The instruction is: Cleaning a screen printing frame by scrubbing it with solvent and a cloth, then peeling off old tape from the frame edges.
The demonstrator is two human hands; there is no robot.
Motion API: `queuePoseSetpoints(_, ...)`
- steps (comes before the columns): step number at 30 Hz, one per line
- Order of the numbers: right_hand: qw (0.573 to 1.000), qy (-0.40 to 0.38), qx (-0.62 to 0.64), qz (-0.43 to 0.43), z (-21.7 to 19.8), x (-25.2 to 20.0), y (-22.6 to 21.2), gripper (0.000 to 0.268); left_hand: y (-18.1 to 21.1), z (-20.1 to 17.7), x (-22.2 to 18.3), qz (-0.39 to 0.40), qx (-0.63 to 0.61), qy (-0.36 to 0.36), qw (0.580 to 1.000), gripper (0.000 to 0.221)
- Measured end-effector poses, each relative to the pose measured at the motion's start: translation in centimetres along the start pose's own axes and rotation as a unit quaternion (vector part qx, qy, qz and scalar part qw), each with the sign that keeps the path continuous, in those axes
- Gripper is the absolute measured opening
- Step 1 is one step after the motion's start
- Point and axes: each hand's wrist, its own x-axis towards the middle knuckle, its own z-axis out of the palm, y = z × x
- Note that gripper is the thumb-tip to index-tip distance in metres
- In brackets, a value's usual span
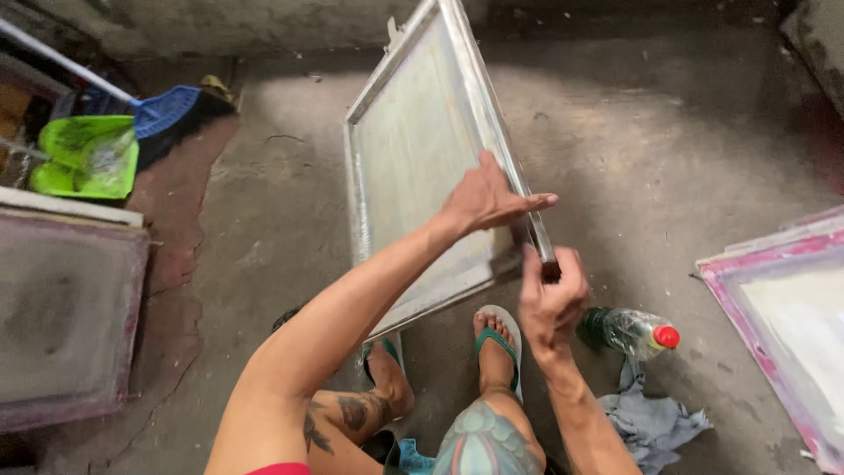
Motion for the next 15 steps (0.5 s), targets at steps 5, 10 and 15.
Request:
queuePoseSetpoints(5, 0.962, -0.143, 0.182, -0.143, 0.1, 2.4, -8.7, 0.056, -3.0, -7.9, -0.6, -0.074, -0.037, 0.112, 0.990, 0.121)
queuePoseSetpoints(10, 0.926, -0.321, 0.196, -0.023, 11.1, 2.0, 6.8, 0.050, -8.7, -19.7, -12.1, -0.024, -0.271, 0.226, 0.935, 0.051)
queuePoseSetpoints(15, 0.654, -0.502, 0.230, 0.517, 11.9, -3.6, 12.8, 0.101, -22.1, -20.5, -16.5, -0.059, -0.366, 0.305, 0.877, 0.084)
